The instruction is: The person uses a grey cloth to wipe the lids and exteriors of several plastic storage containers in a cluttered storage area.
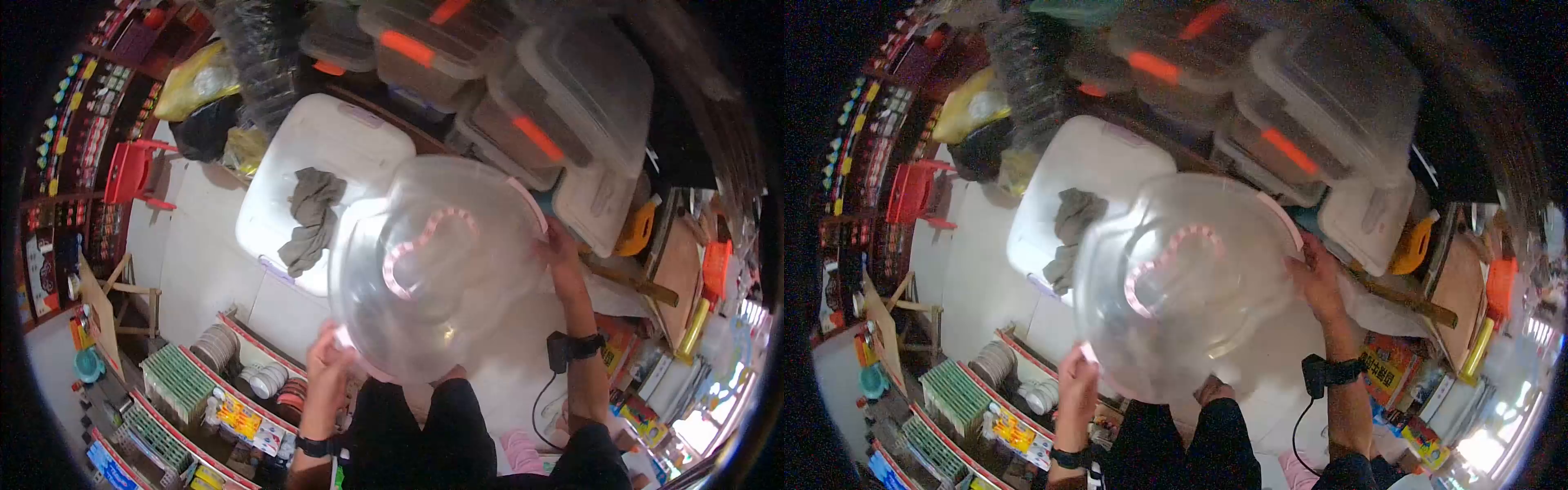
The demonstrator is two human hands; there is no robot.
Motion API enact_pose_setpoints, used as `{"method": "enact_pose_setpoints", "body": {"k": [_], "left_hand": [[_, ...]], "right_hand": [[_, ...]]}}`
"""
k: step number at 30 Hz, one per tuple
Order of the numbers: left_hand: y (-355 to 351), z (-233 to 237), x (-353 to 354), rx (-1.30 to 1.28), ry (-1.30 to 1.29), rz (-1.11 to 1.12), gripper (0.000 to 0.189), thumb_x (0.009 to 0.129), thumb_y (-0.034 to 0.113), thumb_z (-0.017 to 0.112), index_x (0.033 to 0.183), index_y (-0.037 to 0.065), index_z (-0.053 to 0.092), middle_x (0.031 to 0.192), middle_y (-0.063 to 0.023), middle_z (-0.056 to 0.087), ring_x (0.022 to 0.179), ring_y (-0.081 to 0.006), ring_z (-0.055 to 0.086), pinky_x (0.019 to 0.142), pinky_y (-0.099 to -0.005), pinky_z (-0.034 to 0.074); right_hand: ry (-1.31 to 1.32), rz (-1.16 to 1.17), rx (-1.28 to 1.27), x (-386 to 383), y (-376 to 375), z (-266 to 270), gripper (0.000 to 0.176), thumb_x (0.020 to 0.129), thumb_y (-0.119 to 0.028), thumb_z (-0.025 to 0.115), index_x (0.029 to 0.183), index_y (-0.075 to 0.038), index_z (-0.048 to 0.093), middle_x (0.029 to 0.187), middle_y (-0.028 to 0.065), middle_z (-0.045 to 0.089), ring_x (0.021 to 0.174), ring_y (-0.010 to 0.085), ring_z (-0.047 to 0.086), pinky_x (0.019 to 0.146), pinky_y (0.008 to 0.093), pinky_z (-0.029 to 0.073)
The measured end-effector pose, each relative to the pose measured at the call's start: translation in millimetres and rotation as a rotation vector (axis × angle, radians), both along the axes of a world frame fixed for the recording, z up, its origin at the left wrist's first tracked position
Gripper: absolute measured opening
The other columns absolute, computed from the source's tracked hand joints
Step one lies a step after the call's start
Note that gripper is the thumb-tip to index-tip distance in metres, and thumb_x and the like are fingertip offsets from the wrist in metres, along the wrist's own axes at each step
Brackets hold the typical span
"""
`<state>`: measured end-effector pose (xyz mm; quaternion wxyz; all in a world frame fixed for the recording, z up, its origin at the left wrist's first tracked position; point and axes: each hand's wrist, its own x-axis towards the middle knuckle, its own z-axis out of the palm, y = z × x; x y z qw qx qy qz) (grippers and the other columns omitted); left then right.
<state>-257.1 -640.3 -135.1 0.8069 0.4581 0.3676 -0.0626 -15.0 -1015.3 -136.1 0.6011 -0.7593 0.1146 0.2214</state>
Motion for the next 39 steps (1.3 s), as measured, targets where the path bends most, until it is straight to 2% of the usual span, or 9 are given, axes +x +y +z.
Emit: {"method": "enact_pose_setpoints", "body": {"k": [5, 11, 19, 23, 25, 27, 29, 33, 39], "left_hand": [[118.8, 47.9, 128.8, 0.339, -0.021, 0.066, 0.036, 0.098, 0.013, 0.061, 0.131, -0.004, 0.061, 0.126, -0.0077, 0.061, 0.126, -0.0167, 0.054, 0.111, -0.0323, 0.039], [236.9, 46.5, 335.7, 0.911, -0.036, -0.528, 0.043, 0.103, 0.038, 0.05, 0.108, -0.001, 0.067, 0.088, -0.0087, 0.061, 0.078, -0.0195, 0.063, 0.07, -0.041, 0.05], [282.1, -61.1, 458.4, 1.284, -0.181, -0.658, 0.056, 0.102, 0.04, 0.043, 0.127, -0.005, 0.064, 0.122, -0.0308, 0.068, 0.116, -0.0431, 0.065, 0.098, -0.0469, 0.047], [306.0, -120.6, 482.1, 1.443, -0.147, -0.907, 0.058, 0.101, 0.044, 0.042, 0.129, -0.002, 0.064, 0.124, -0.031, 0.067, 0.12, -0.0475, 0.061, 0.099, -0.0486, 0.047], [290.6, -126.6, 474.0, 1.337, 0.02, -0.583, 0.06, 0.1, 0.049, 0.045, 0.13, 0.0, 0.064, 0.127, -0.0289, 0.066, 0.123, -0.0457, 0.06, 0.1, -0.0493, 0.046], [331.5, -154.4, 484.0, 1.576, 0.216, -0.925, 0.061, 0.102, 0.051, 0.043, 0.128, 0.0, 0.065, 0.13, -0.0289, 0.064, 0.123, -0.0458, 0.059, 0.1, -0.0501, 0.046], [376.3, -186.7, 481.7, 1.658, -0.341, -0.93, 0.059, 0.105, 0.049, 0.04, 0.121, 0.0, 0.067, 0.121, -0.0296, 0.066, 0.116, -0.0457, 0.06, 0.097, -0.0519, 0.046], [241.4, -64.6, 412.9, 1.87, -0.576, -0.341, 0.03, 0.095, 0.012, 0.061, 0.122, 0.001, 0.068, 0.117, -0.0237, 0.069, 0.106, -0.0425, 0.062, 0.097, -0.047, 0.046], [19.7, -18.9, 264.2, 1.224, -0.775, -0.689, 0.027, 0.085, -0.005, 0.055, 0.109, 0.0, 0.067, 0.105, -0.0148, 0.069, 0.097, -0.0274, 0.067, 0.082, -0.0366, 0.052]], "right_hand": [[-0.022, -0.08, 0.232, 12.5, 73.4, -3.1, 0.057, 0.091, -0.007, 0.067, 0.144, 0.001, 0.047, 0.129, 0.0117, 0.063, 0.117, 0.0197, 0.06, 0.098, 0.0321, 0.049], [0.064, -0.15, 0.337, 12.4, 196.9, -16.7, 0.077, 0.084, -0.014, 0.082, 0.148, 0.002, 0.041, 0.136, 0.0125, 0.059, 0.122, 0.0229, 0.059, 0.104, 0.0347, 0.048], [0.027, -0.4, 0.334, 10.7, 291.7, -43.1, 0.071, 0.084, -0.006, 0.083, 0.143, 0.002, 0.044, 0.14, 0.0129, 0.056, 0.131, 0.023, 0.053, 0.111, 0.036, 0.042], [0.11, -0.419, 0.405, 10.6, 290.7, -61.1, 0.069, 0.084, -0.006, 0.083, 0.141, 0.002, 0.045, 0.134, 0.0123, 0.06, 0.124, 0.0229, 0.058, 0.107, 0.0353, 0.046], [-0.026, -0.397, 0.421, 3.2, 299.1, -86.7, 0.057, 0.083, -0.007, 0.084, 0.129, 0.001, 0.052, 0.125, 0.0125, 0.063, 0.113, 0.0215, 0.062, 0.099, 0.0347, 0.05], [-0.17, -0.415, 0.353, -10.7, 307.7, -132.5, 0.053, 0.081, -0.012, 0.087, 0.122, 0.0, 0.055, 0.116, 0.011, 0.063, 0.104, 0.0196, 0.062, 0.092, 0.0352, 0.051], [-0.139, -0.339, 0.272, -10.5, 297.9, -129.9, 0.061, 0.087, -0.004, 0.082, 0.136, 0.001, 0.046, 0.125, 0.0115, 0.062, 0.116, 0.0197, 0.061, 0.097, 0.0343, 0.053], [0.045, -0.195, 0.274, -29.6, 256.1, -100.8, 0.053, 0.095, -0.019, 0.075, 0.137, -0.005, 0.045, 0.118, 0.0097, 0.062, 0.107, 0.0201, 0.063, 0.091, 0.0343, 0.056], [-0.031, -0.546, 0.266, -93.6, 40.1, -190.2, 0.026, 0.103, -0.012, 0.052, 0.129, -0.008, 0.054, 0.115, 0.0087, 0.063, 0.1, 0.0247, 0.067, 0.084, 0.0399, 0.06]]}}
